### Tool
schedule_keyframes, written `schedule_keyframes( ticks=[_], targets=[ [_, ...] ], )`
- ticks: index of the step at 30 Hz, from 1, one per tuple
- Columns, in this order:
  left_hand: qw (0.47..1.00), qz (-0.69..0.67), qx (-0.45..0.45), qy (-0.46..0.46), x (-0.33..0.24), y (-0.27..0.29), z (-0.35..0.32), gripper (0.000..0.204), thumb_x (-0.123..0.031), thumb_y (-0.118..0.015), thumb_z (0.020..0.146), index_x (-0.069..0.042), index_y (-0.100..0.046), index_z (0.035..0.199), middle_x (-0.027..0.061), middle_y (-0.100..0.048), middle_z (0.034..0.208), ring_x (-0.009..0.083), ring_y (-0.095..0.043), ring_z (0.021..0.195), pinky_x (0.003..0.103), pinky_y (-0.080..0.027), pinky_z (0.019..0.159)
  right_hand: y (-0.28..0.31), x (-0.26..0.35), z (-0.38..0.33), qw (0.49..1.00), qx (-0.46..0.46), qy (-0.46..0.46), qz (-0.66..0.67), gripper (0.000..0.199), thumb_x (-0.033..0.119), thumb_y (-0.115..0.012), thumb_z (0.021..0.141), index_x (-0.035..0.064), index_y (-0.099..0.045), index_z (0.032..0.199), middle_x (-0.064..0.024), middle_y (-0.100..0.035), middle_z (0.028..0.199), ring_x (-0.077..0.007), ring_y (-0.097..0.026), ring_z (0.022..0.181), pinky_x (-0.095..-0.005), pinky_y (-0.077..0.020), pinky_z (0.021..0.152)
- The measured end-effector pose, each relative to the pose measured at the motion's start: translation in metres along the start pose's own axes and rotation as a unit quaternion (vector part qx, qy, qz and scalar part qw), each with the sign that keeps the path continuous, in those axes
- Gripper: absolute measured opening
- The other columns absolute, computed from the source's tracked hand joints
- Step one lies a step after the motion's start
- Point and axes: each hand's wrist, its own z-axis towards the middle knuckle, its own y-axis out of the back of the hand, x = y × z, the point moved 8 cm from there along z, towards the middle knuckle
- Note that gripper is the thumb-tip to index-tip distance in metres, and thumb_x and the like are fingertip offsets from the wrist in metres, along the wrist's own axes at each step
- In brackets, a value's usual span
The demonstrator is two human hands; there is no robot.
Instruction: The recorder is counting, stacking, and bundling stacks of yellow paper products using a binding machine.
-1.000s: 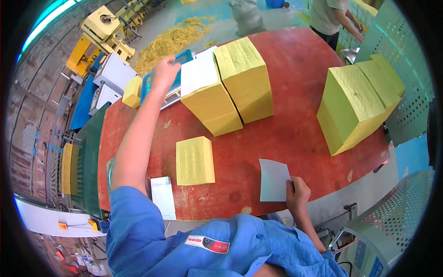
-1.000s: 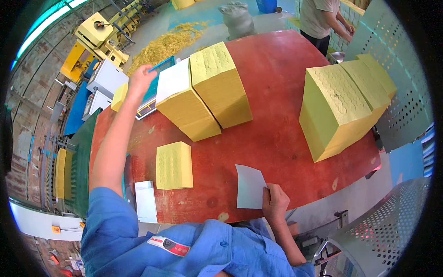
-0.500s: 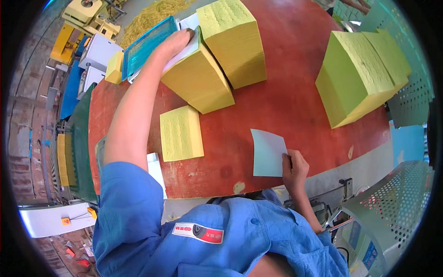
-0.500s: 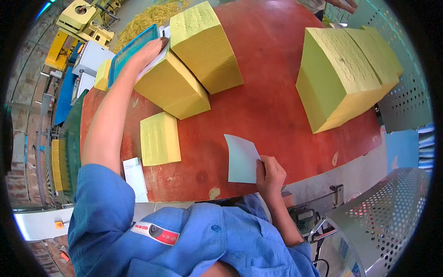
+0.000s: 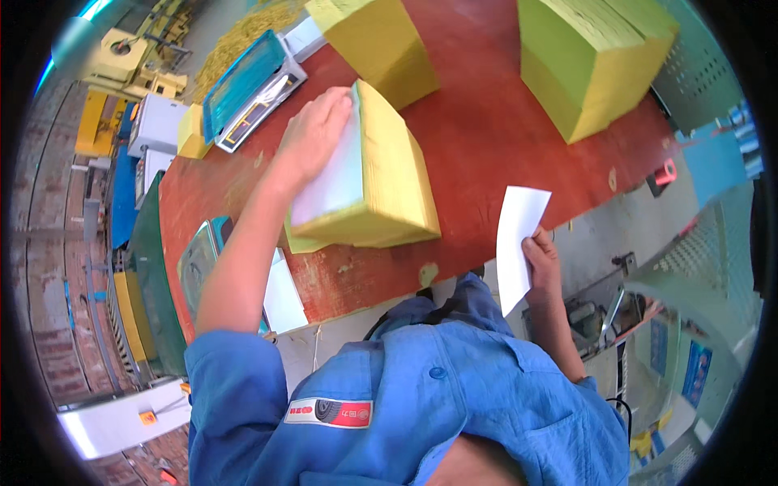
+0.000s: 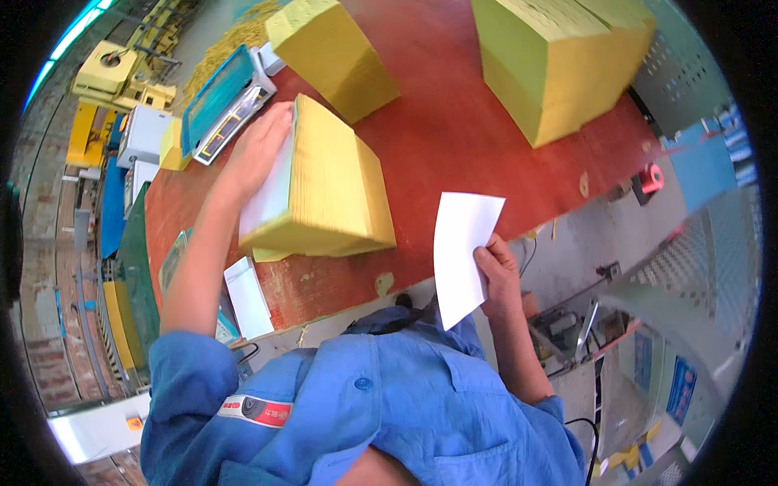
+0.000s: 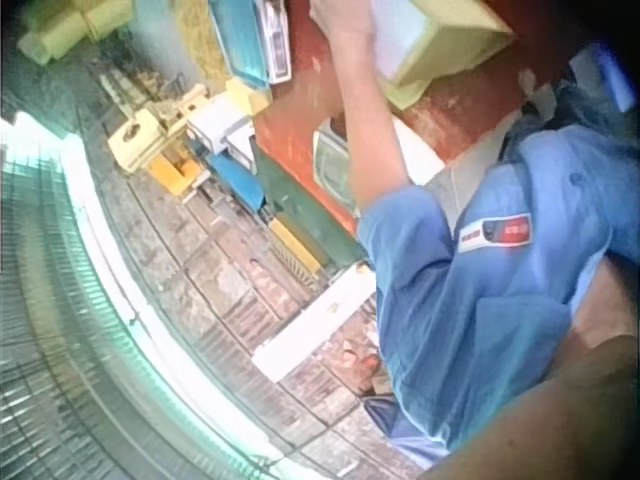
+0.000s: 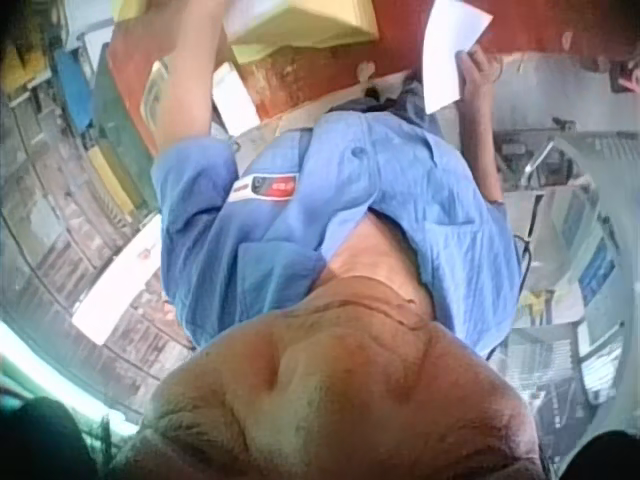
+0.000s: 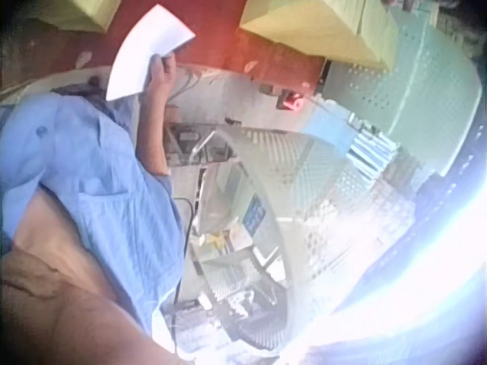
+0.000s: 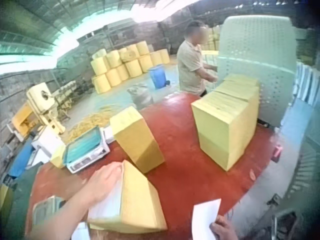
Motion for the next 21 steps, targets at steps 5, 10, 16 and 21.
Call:
schedule_keyframes(
  ticks=[5, 10, 16, 21],
  targets=[
    [0.984, 0.004, 0.105, -0.147, -0.080, -0.030, -0.074, 0.039, -0.027, -0.042, 0.100, -0.001, -0.054, 0.127, 0.0192, -0.059, 0.118, 0.0318, -0.053, 0.116, 0.038, -0.037, 0.101, 0.004, -0.094, -0.063, 0.982, -0.043, -0.108, 0.152, 0.027, 0.012, -0.056, 0.092, 0.0030, -0.058, 0.118, -0.0083, -0.065, 0.113, -0.0193, -0.061, 0.105, -0.0363, -0.0458, 0.095],
    [0.908, 0.050, -0.069, -0.411, -0.134, -0.019, -0.138, 0.044, -0.020, -0.055, 0.092, -0.001, -0.049, 0.131, 0.0206, -0.053, 0.126, 0.0380, -0.048, 0.120, 0.047, -0.036, 0.103, -0.050, -0.135, -0.101, 0.969, 0.016, -0.060, 0.240, 0.033, 0.015, -0.054, 0.093, -0.0004, -0.054, 0.122, -0.0099, -0.064, 0.117, -0.0201, -0.060, 0.107, -0.0349, -0.0454, 0.096],
    [0.949, 0.057, -0.055, -0.304, -0.088, -0.001, -0.135, 0.050, -0.025, -0.054, 0.094, 0.002, -0.043, 0.135, 0.0230, -0.048, 0.133, 0.0388, -0.045, 0.124, 0.046, -0.037, 0.104, -0.072, -0.121, -0.124, 0.982, -0.048, 0.015, 0.183, 0.032, 0.016, -0.054, 0.091, 0.0013, -0.055, 0.119, -0.0084, -0.064, 0.111, -0.0197, -0.059, 0.103, -0.0343, -0.0450, 0.093],
    [0.967, -0.074, 0.132, -0.205, -0.055, -0.019, -0.139, 0.052, -0.035, -0.047, 0.099, 0.003, -0.042, 0.135, 0.0214, -0.049, 0.132, 0.0299, -0.049, 0.123, 0.039, -0.038, 0.103, -0.073, -0.103, -0.163, 0.979, -0.058, 0.074, 0.180, 0.023, 0.010, -0.055, 0.089, 0.0031, -0.059, 0.111, -0.0079, -0.066, 0.102, -0.0183, -0.062, 0.096, -0.0324, -0.0466, 0.090]
  ],
)
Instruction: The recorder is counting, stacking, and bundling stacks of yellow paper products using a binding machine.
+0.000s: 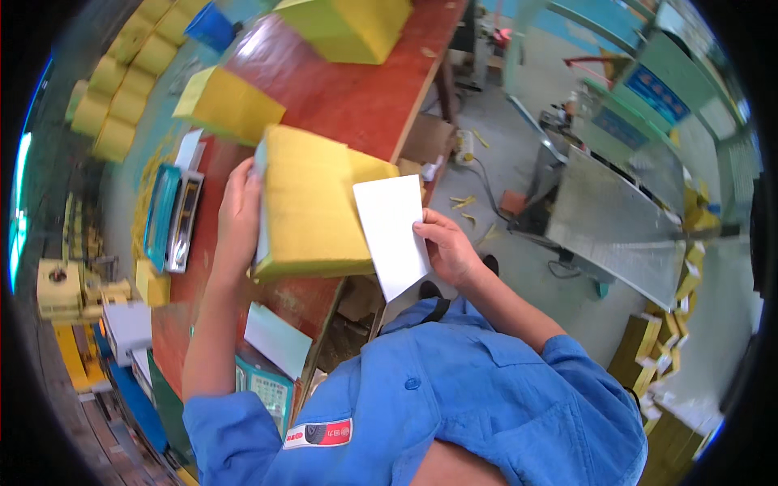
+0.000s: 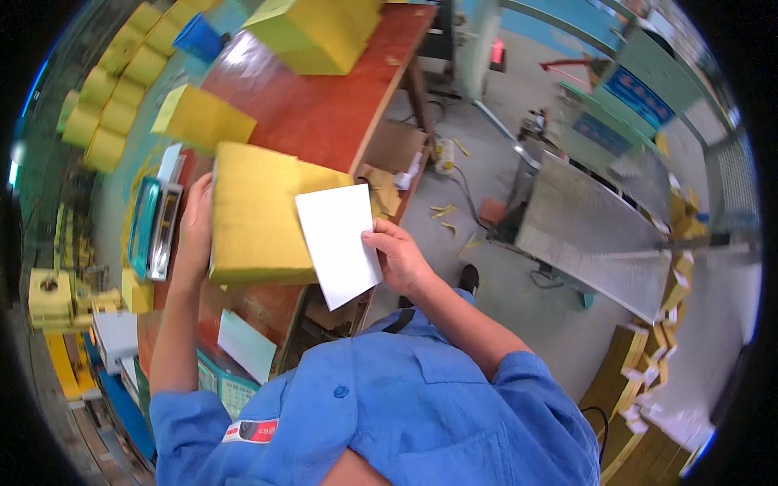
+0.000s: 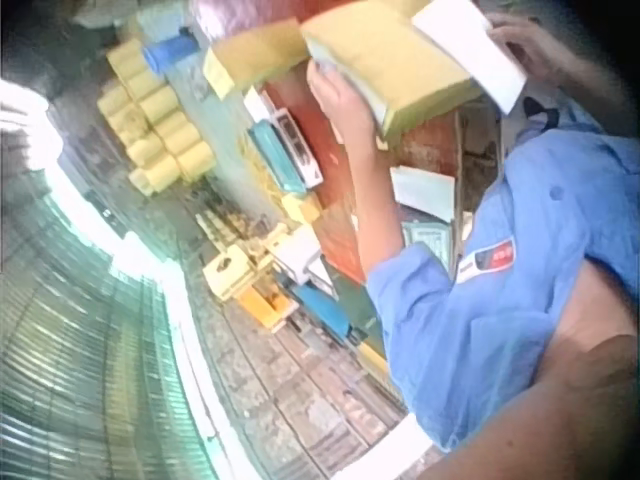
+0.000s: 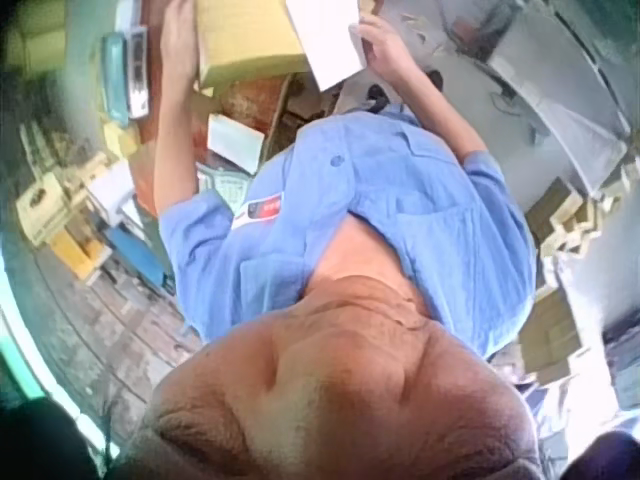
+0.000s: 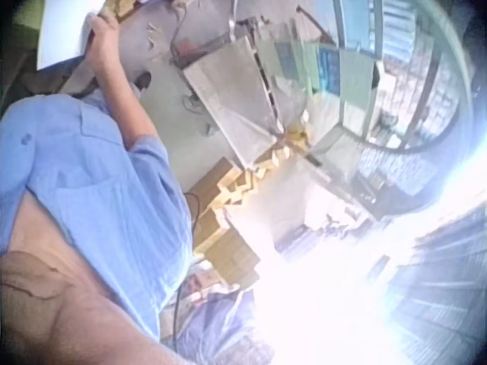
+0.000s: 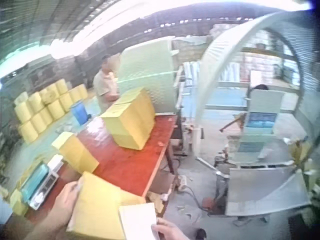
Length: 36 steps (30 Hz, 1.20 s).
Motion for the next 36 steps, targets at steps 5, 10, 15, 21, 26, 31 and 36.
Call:
schedule_keyframes(
  ticks=[5, 10, 15, 21, 26, 31, 36],
  targets=[
    [0.950, -0.310, 0.007, -0.034, -0.025, -0.100, -0.046, 0.052, -0.039, -0.037, 0.103, 0.000, -0.038, 0.138, 0.0117, -0.046, 0.133, 0.0202, -0.048, 0.121, 0.035, -0.037, 0.104, 0.059, 0.079, -0.093, 0.993, -0.042, 0.105, -0.020, 0.016, 0.007, -0.056, 0.089, 0.0017, -0.061, 0.103, -0.0061, -0.066, 0.097, -0.0160, -0.062, 0.089, -0.0306, -0.0493, 0.082],
    [0.979, -0.118, 0.039, -0.159, -0.084, -0.290, -0.072, 0.053, -0.042, -0.034, 0.104, -0.001, -0.038, 0.137, 0.0107, -0.045, 0.132, 0.0210, -0.048, 0.119, 0.035, -0.039, 0.102, 0.175, 0.178, -0.245, 0.966, -0.185, 0.156, -0.090, 0.028, 0.008, -0.058, 0.084, -0.0034, -0.060, 0.110, -0.0097, -0.066, 0.097, -0.0174, -0.064, 0.088, -0.0295, -0.0507, 0.083],
    [0.920, -0.352, 0.103, -0.138, -0.203, -0.469, -0.086, 0.046, -0.033, -0.038, 0.103, 0.000, -0.042, 0.135, 0.0115, -0.046, 0.128, 0.0238, -0.049, 0.118, 0.038, -0.040, 0.101, 0.296, 0.261, -0.380, 0.936, -0.283, 0.194, -0.076, 0.042, 0.007, -0.053, 0.080, -0.0068, -0.056, 0.120, -0.0156, -0.064, 0.109, -0.0210, -0.063, 0.100, -0.0320, -0.0482, 0.092],
    [0.839, -0.494, 0.216, -0.072, -0.278, -0.610, -0.104, 0.047, -0.037, -0.035, 0.105, -0.004, -0.041, 0.137, 0.0110, -0.049, 0.130, 0.0245, -0.052, 0.116, 0.038, -0.044, 0.097, 0.415, 0.310, -0.454, 0.955, -0.245, 0.164, -0.033, 0.038, 0.014, -0.058, 0.079, -0.0044, -0.060, 0.112, -0.0117, -0.067, 0.099, -0.0200, -0.066, 0.091, -0.0310, -0.0520, 0.085],
    [0.850, -0.448, 0.277, -0.005, -0.216, -0.687, -0.096, 0.046, -0.040, -0.041, 0.103, -0.008, -0.043, 0.136, 0.0114, -0.054, 0.126, 0.0230, -0.057, 0.111, 0.036, -0.050, 0.092, 0.474, 0.316, -0.463, 0.965, -0.222, 0.099, 0.096, 0.035, 0.014, -0.058, 0.080, -0.0014, -0.061, 0.112, -0.0128, -0.067, 0.106, -0.0224, -0.065, 0.098, -0.0337, -0.0500, 0.090],
    [0.745, -0.573, 0.320, 0.124, -0.205, -0.689, -0.113, 0.047, -0.041, -0.042, 0.102, -0.005, -0.048, 0.133, 0.0108, -0.057, 0.123, 0.0229, -0.057, 0.113, 0.037, -0.052, 0.090, 0.510, 0.304, -0.452, 0.953, -0.207, 0.096, 0.199, 0.038, 0.008, -0.053, 0.081, -0.0030, -0.057, 0.117, -0.0129, -0.065, 0.114, -0.0235, -0.064, 0.101, -0.0370, -0.0495, 0.094],
    [0.784, -0.526, 0.294, 0.147, -0.266, -0.642, -0.118, 0.047, -0.040, -0.041, 0.102, -0.005, -0.049, 0.132, 0.0091, -0.057, 0.127, 0.0227, -0.056, 0.115, 0.036, -0.048, 0.095, 0.531, 0.292, -0.431, 0.957, -0.266, 0.068, 0.093, 0.033, 0.000, -0.049, 0.079, -0.0053, -0.057, 0.111, -0.0134, -0.064, 0.099, -0.0236, -0.064, 0.088, -0.0381, -0.0533, 0.080]
  ],
)
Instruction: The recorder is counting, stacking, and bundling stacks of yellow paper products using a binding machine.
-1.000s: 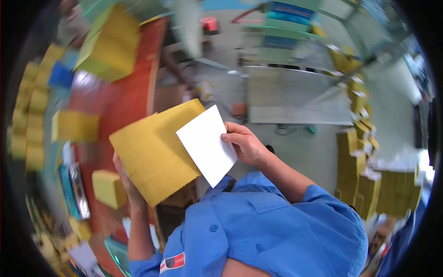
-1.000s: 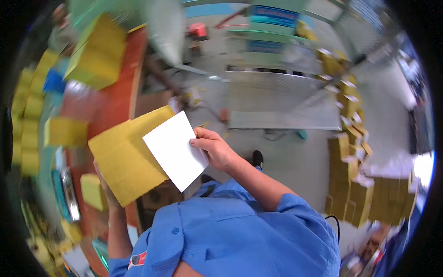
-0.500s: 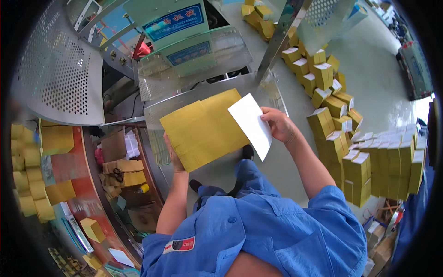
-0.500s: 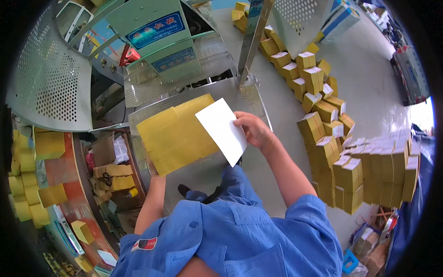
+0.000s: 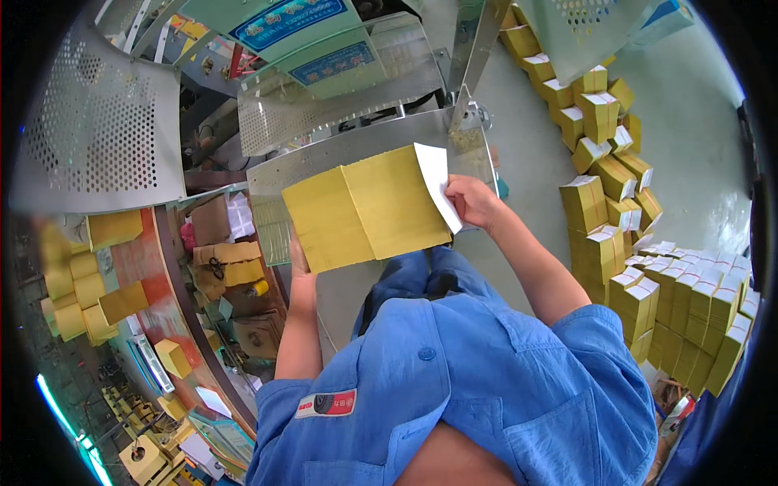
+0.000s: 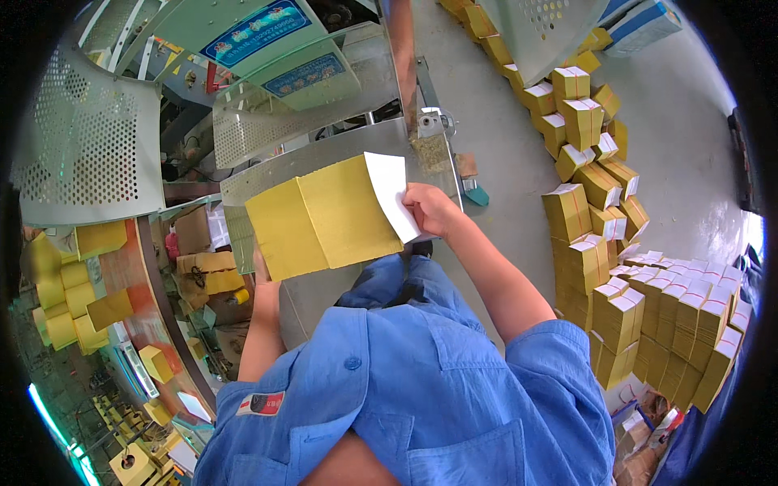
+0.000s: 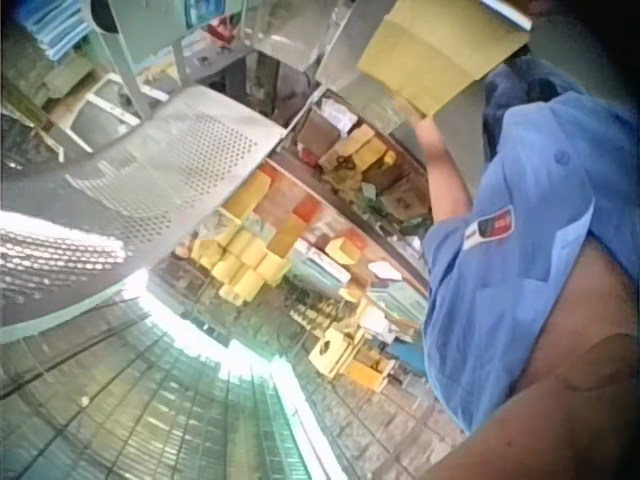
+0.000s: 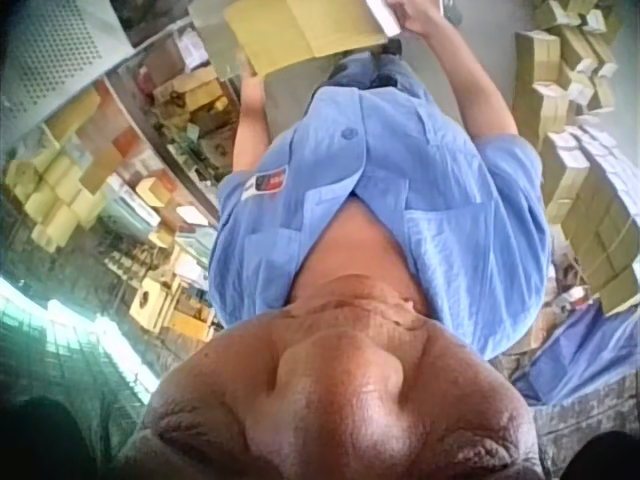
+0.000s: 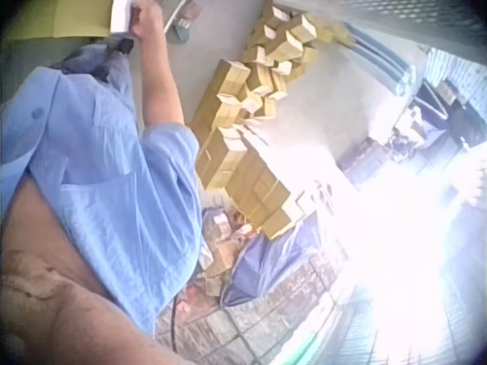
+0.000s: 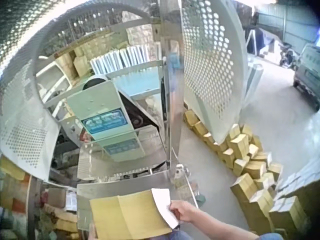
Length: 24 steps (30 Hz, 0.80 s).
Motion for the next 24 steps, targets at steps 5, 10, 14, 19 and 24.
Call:
schedule_keyframes(
  ticks=[5, 10, 14, 19, 24],
  targets=[
    [0.995, -0.051, -0.076, 0.032, -0.030, -0.038, -0.013, 0.055, -0.048, -0.036, 0.102, -0.005, -0.047, 0.135, 0.0077, -0.056, 0.127, 0.0206, -0.055, 0.115, 0.035, -0.046, 0.096, -0.007, 0.005, -0.005, 0.975, -0.101, 0.087, -0.177, 0.043, -0.002, -0.046, 0.080, -0.0029, -0.055, 0.122, -0.0115, -0.063, 0.095, -0.0211, -0.064, 0.082, -0.0352, -0.0530, 0.077],
    [0.999, -0.035, -0.019, -0.013, -0.041, -0.054, -0.012, 0.060, -0.053, -0.036, 0.101, -0.005, -0.046, 0.137, 0.0068, -0.054, 0.129, 0.0207, -0.053, 0.117, 0.035, -0.043, 0.098, -0.030, 0.030, -0.034, 0.840, -0.212, 0.298, -0.402, 0.044, 0.000, -0.046, 0.082, 0.0077, -0.059, 0.123, -0.0163, -0.064, 0.095, -0.0270, -0.063, 0.089, -0.0358, -0.0493, 0.081],
    [0.998, -0.020, -0.054, 0.004, -0.037, -0.045, -0.012, 0.061, -0.054, -0.036, 0.101, -0.005, -0.045, 0.137, 0.0075, -0.054, 0.130, 0.0214, -0.053, 0.118, 0.036, -0.043, 0.099, -0.044, 0.032, -0.047, 0.730, -0.234, 0.370, -0.524, 0.040, 0.002, -0.048, 0.082, 0.0110, -0.063, 0.118, -0.0169, -0.064, 0.096, -0.0366, -0.061, 0.095, -0.0412, -0.0491, 0.085],
    [0.998, -0.044, -0.026, 0.024, -0.038, -0.052, -0.011, 0.062, -0.053, -0.037, 0.101, -0.004, -0.043, 0.139, 0.0086, -0.052, 0.133, 0.0224, -0.052, 0.120, 0.036, -0.042, 0.100, -0.044, 0.031, -0.049, 0.763, -0.203, 0.359, -0.497, 0.035, 0.008, -0.051, 0.088, 0.0109, -0.062, 0.121, -0.0119, -0.063, 0.110, -0.0269, -0.061, 0.098, -0.0345, -0.0483, 0.086],
    [0.996, -0.058, -0.039, 0.052, -0.037, -0.053, -0.015, 0.061, -0.051, -0.041, 0.100, -0.004, -0.043, 0.139, 0.0099, -0.052, 0.134, 0.0233, -0.051, 0.121, 0.037, -0.042, 0.101, -0.045, 0.013, -0.053, 0.948, -0.095, 0.192, -0.236, 0.038, 0.024, -0.051, 0.098, 0.0057, -0.057, 0.130, -0.0055, -0.057, 0.128, -0.0144, -0.055, 0.110, -0.0301, -0.0443, 0.091]
  ],
)
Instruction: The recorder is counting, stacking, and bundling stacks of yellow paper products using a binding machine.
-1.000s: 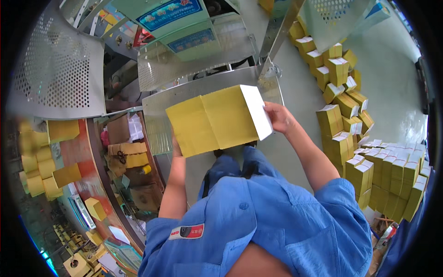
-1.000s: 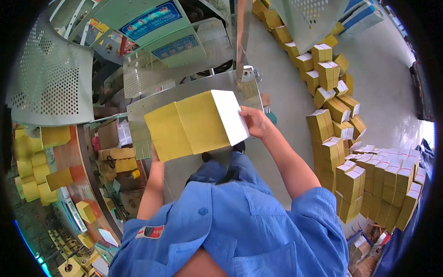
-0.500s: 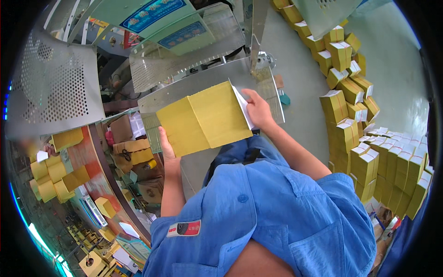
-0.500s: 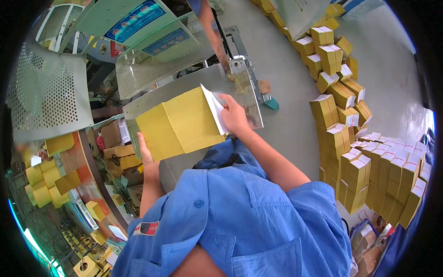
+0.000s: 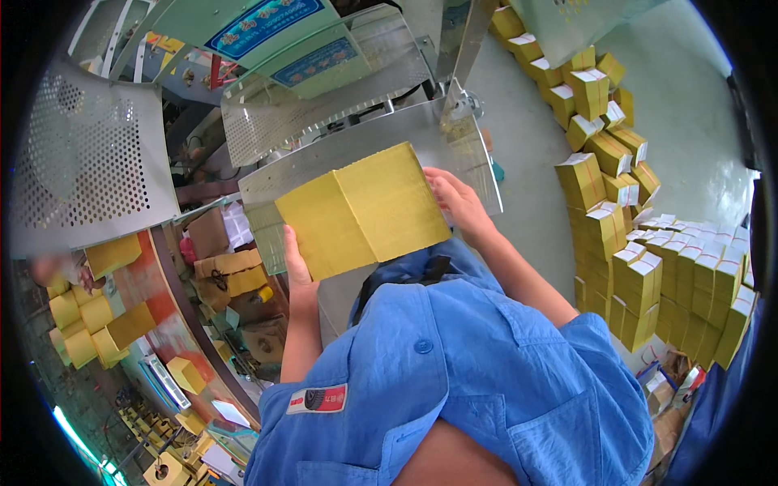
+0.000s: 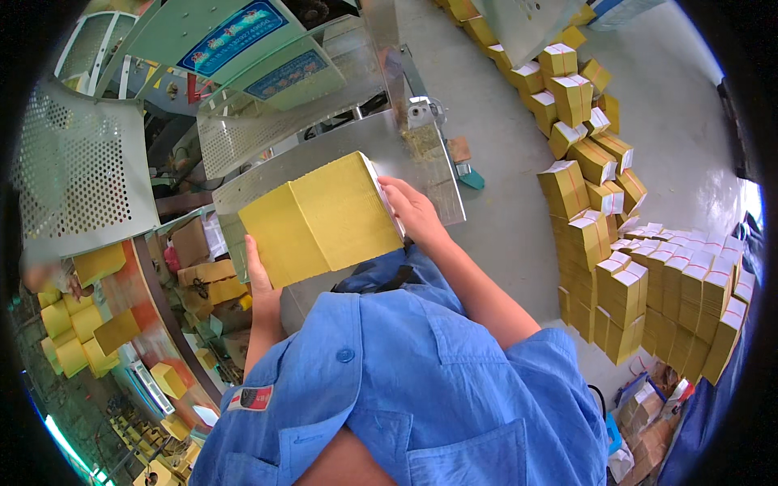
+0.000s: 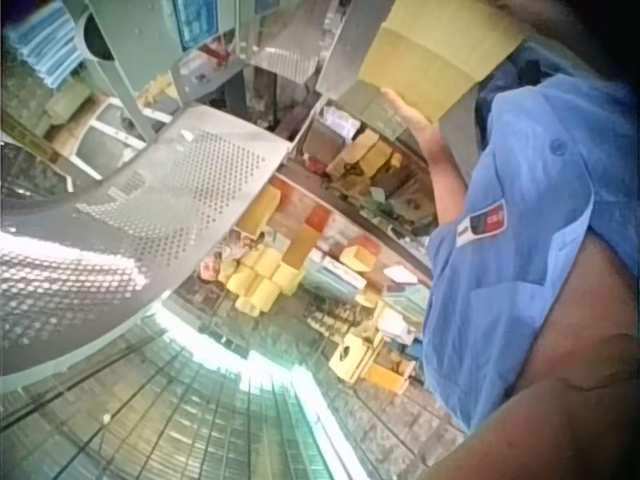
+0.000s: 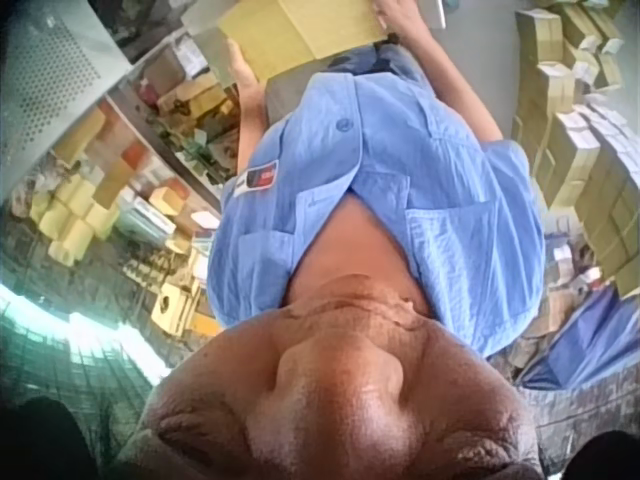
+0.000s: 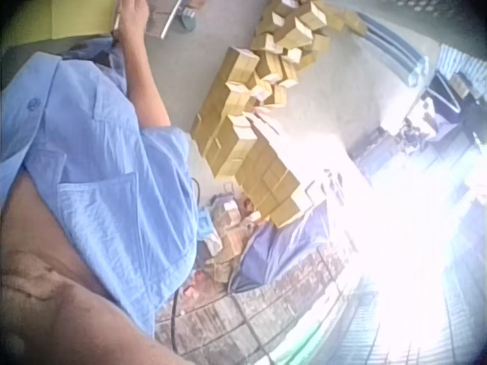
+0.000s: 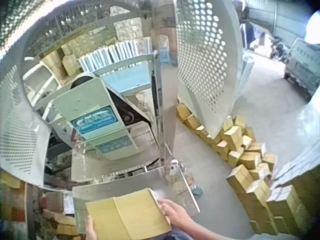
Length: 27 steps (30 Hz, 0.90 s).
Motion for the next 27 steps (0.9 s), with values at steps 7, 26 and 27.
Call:
schedule_keyframes(
  ticks=[7, 26, 27],
  targets=[
    [1.000, 0.001, -0.003, 0.024, 0.002, 0.002, 0.000, 0.061, -0.052, -0.040, 0.100, -0.004, -0.043, 0.139, 0.0105, -0.052, 0.133, 0.0242, -0.053, 0.120, 0.037, -0.044, 0.100, -0.010, 0.027, -0.012, 0.997, -0.026, 0.065, 0.010, 0.047, 0.030, -0.054, 0.097, 0.0006, -0.051, 0.134, -0.0084, -0.060, 0.124, -0.0156, -0.054, 0.115, -0.0289, -0.0410, 0.099],
    [0.998, 0.016, 0.033, 0.043, 0.007, 0.015, 0.006, 0.059, -0.049, -0.044, 0.100, -0.002, -0.045, 0.136, 0.0118, -0.054, 0.130, 0.0227, -0.053, 0.119, 0.037, -0.043, 0.100, -0.018, 0.038, -0.007, 0.996, -0.053, 0.068, -0.010, 0.039, 0.027, -0.052, 0.098, 0.0014, -0.059, 0.126, -0.0069, -0.063, 0.119, -0.0142, -0.056, 0.110, -0.0285, -0.0425, 0.096],
    [0.998, 0.029, 0.033, 0.037, 0.006, 0.016, 0.007, 0.058, -0.047, -0.043, 0.100, -0.001, -0.045, 0.136, 0.0115, -0.054, 0.130, 0.0220, -0.053, 0.119, 0.036, -0.042, 0.101, -0.018, 0.037, -0.006, 0.996, -0.054, 0.068, -0.009, 0.039, 0.027, -0.052, 0.098, 0.0014, -0.059, 0.126, -0.0069, -0.063, 0.119, -0.0142, -0.056, 0.110, -0.0285, -0.0425, 0.096]
  ],
)
